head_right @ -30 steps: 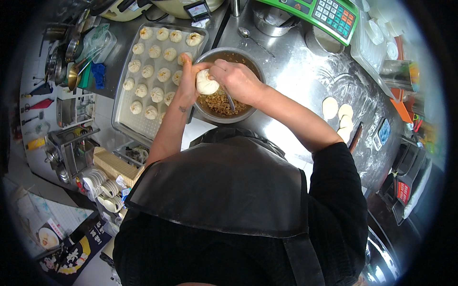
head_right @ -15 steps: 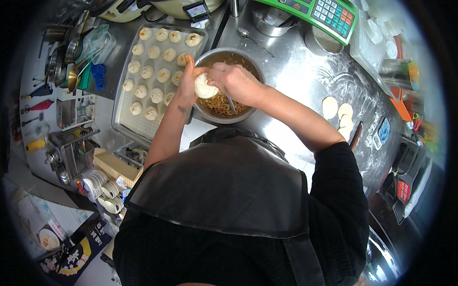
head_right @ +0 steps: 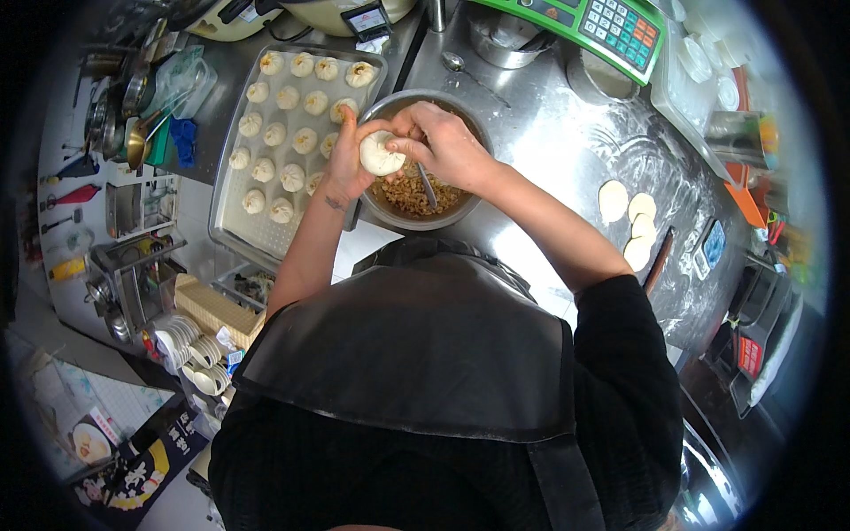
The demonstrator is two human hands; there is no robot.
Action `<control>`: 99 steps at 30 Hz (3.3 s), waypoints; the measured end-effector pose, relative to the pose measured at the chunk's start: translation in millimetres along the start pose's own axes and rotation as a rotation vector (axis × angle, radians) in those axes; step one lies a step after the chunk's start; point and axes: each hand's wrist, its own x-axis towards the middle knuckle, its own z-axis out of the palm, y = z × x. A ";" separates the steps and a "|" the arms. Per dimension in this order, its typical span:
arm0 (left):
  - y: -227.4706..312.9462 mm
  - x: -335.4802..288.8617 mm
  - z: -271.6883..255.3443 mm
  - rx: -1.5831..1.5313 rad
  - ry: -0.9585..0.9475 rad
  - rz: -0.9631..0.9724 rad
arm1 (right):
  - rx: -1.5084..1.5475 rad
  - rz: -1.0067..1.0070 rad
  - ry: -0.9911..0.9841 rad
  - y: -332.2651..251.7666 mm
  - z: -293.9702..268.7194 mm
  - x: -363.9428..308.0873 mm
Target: The person fills round dough wrappers with a grainy mixture from a metal bowl, pleats the edges to seal each bun, and places the finished buns on a perforated tray. The person repeats this process for multiple buns.
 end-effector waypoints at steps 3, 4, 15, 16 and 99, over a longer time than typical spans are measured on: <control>-10.2 0.1 3.8 -0.083 0.062 0.128 | -0.259 -0.352 0.149 5.8 12.0 -6.3; -16.3 1.7 8.0 -0.121 0.166 0.161 | -0.289 -0.295 0.087 8.3 17.1 -11.5; -55.9 -13.1 8.2 -0.242 0.373 0.321 | -0.360 -0.204 0.125 36.5 67.6 -25.1; -59.0 -15.7 5.5 -0.251 0.381 0.329 | -0.337 -0.256 0.129 38.7 67.7 -27.1; -17.7 -71.3 -14.7 -0.157 0.389 0.633 | -0.340 -0.232 0.114 -41.4 98.2 0.4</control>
